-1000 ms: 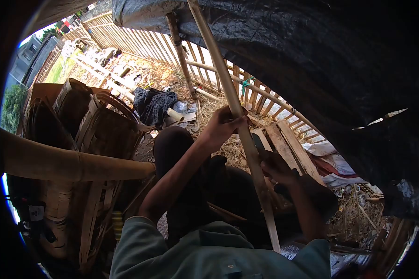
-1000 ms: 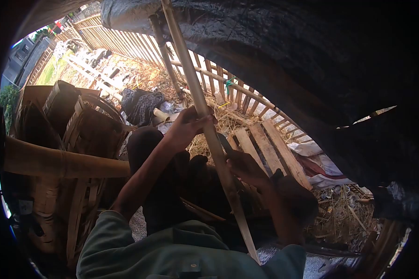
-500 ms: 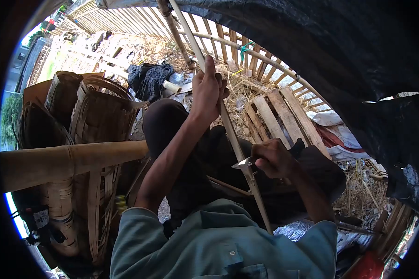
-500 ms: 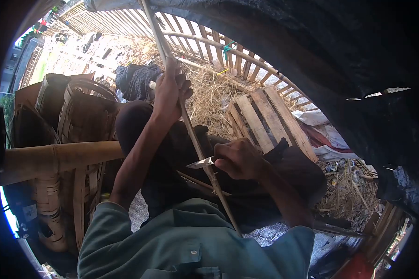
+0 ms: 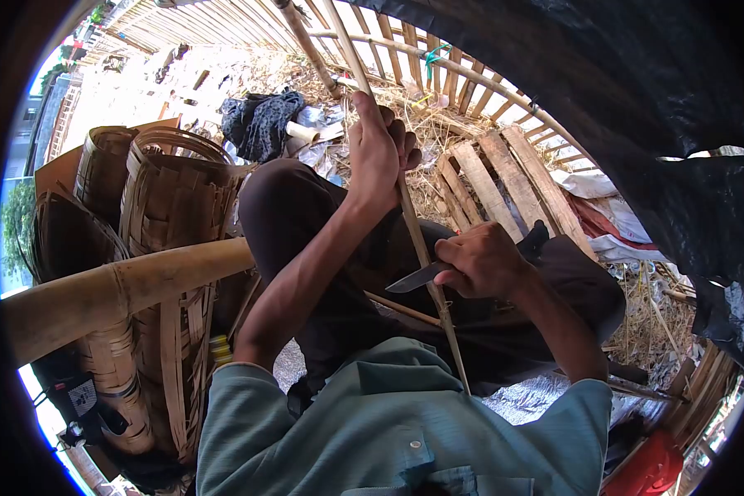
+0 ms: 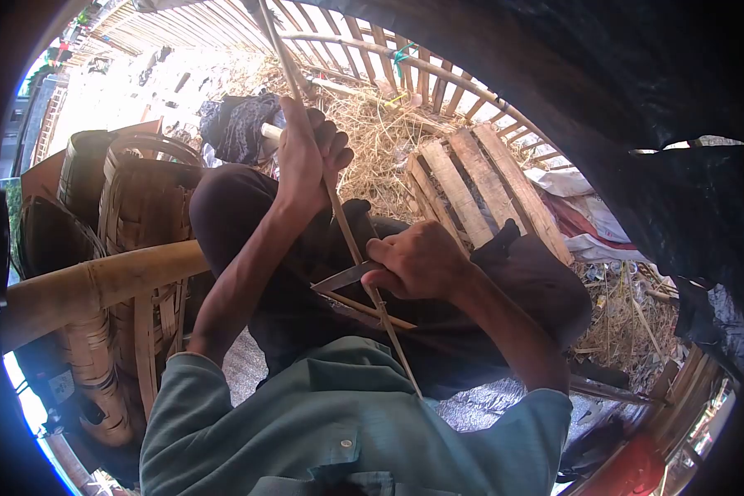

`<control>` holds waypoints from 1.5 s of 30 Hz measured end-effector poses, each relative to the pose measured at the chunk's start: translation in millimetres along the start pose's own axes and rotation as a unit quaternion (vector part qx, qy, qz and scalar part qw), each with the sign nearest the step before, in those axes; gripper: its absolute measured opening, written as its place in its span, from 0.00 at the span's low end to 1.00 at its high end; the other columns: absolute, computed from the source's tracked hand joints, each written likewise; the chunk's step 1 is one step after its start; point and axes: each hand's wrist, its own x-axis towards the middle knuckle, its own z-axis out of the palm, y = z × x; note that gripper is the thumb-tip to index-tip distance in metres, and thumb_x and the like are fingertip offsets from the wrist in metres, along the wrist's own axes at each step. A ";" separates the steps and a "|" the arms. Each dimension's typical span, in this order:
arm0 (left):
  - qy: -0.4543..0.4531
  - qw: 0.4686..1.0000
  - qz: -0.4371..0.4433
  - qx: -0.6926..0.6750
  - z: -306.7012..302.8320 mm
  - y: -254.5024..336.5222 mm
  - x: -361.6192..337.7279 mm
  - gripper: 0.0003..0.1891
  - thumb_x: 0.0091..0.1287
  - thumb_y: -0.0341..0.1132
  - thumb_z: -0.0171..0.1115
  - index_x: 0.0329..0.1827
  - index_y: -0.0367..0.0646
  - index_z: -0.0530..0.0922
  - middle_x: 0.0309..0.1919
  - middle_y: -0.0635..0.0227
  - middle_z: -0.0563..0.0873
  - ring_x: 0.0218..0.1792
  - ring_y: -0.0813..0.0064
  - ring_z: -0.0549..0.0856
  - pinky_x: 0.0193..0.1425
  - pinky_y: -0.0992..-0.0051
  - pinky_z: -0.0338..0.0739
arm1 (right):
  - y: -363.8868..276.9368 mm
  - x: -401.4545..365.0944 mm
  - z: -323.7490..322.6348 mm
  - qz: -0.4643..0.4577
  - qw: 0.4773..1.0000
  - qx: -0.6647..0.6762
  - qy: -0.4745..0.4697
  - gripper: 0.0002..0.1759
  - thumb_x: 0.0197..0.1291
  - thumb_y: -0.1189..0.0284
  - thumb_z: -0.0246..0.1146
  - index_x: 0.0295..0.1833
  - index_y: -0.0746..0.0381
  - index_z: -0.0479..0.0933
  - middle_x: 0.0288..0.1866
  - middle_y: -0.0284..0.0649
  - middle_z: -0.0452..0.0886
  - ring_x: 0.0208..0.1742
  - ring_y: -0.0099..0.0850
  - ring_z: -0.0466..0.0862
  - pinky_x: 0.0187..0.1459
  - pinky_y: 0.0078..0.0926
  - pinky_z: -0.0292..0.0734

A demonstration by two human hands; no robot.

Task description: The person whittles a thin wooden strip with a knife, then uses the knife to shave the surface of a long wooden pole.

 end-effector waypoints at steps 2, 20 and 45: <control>0.001 1.000 0.006 0.018 1.6 1.3 -0.3 0.27 0.71 0.61 0.40 0.19 0.54 0.56 0.13 0.79 0.55 0.15 0.83 0.56 0.20 0.79 0.52 | 6.8 0.1 1.6 0.002 0.999 0.030 0.011 0.27 0.65 0.46 0.48 0.29 0.60 0.69 0.18 0.39 0.74 0.21 0.41 0.79 0.22 0.38 0.72; 0.067 0.979 0.114 0.156 -5.8 0.1 5.9 0.19 0.73 0.50 0.43 0.36 0.42 0.70 0.19 0.71 0.72 0.17 0.82 0.72 0.20 0.80 0.69 | 10.8 -8.3 -18.8 0.054 0.993 0.102 0.016 0.22 0.65 0.54 0.52 0.29 0.63 0.71 0.15 0.40 0.67 0.19 0.41 0.75 0.25 0.34 0.68; 0.087 0.988 0.094 0.087 -15.8 28.1 14.9 0.23 0.71 0.54 0.48 0.29 0.42 0.69 0.15 0.70 0.71 0.15 0.80 0.73 0.19 0.78 0.71 | 13.9 -13.5 -21.2 0.077 0.941 0.323 0.062 0.27 0.71 0.52 0.40 0.29 0.63 0.68 0.14 0.40 0.65 0.16 0.40 0.72 0.22 0.33 0.64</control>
